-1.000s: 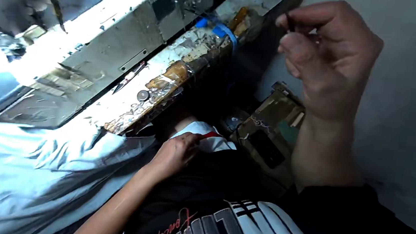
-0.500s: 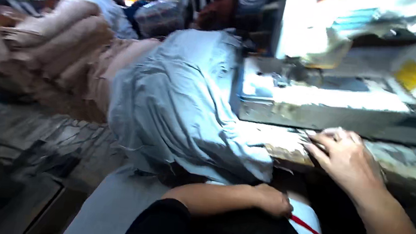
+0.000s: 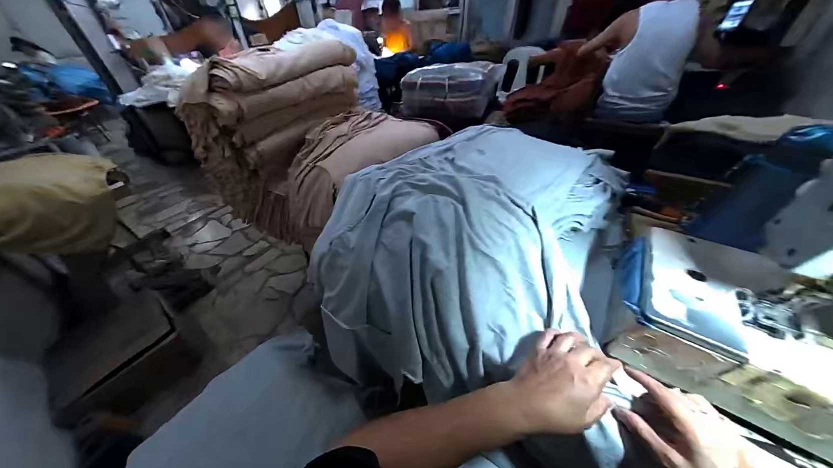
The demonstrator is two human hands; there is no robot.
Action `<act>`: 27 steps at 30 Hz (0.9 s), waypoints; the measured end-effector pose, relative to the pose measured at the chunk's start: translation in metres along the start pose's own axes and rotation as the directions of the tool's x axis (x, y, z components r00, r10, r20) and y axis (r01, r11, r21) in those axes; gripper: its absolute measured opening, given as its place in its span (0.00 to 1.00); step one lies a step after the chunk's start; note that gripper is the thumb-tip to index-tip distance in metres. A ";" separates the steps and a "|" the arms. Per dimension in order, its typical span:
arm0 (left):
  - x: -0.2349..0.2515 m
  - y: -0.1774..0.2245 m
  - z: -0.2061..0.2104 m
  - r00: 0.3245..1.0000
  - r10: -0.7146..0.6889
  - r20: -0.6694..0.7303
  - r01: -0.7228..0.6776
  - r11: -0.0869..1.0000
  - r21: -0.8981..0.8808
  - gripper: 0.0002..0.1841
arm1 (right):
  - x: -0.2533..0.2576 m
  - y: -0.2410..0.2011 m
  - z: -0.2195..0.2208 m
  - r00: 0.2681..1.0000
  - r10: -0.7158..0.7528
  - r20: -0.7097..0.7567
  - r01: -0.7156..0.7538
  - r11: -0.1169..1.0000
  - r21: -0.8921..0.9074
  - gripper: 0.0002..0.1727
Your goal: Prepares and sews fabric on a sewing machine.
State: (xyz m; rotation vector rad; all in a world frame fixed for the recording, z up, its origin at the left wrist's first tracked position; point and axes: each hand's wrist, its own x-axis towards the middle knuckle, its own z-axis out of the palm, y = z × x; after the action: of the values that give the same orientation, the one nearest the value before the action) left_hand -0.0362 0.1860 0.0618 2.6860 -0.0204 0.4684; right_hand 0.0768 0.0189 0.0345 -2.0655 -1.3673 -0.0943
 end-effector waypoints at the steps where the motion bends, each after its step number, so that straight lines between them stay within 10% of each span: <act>1: -0.002 -0.003 0.003 1.000 0.008 -0.021 -0.008 1.000 -0.012 0.19 | 0.002 -0.006 -0.005 1.000 0.013 0.002 -0.014 0.999 0.030 0.21; 7: 0.013 0.003 -0.006 0.952 0.240 -0.191 -0.275 0.944 -0.182 0.11 | -0.001 -0.021 -0.041 0.979 -0.110 -0.173 0.151 0.957 0.249 0.13; 12: 0.026 0.030 -0.026 0.862 0.378 -0.338 -0.488 0.800 -0.349 0.08 | -0.009 -0.016 -0.058 0.990 -0.035 -0.133 0.124 0.643 0.756 0.17; 22: 0.041 0.072 -0.026 0.802 0.359 -0.478 -0.508 0.830 -0.229 0.08 | -0.063 -0.005 -0.060 0.979 0.157 -0.129 0.000 0.632 0.775 0.12; 27: 0.003 0.089 0.032 0.930 0.205 -0.306 -0.305 0.895 -0.326 0.14 | -0.065 -0.027 -0.046 0.825 0.556 0.098 -0.193 0.115 0.975 0.22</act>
State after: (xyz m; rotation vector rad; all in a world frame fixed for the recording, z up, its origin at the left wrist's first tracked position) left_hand -0.0307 0.0922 0.0697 2.2385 -0.3580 0.8160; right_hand 0.0376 -0.0516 0.0583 -1.0797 -0.3294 0.5576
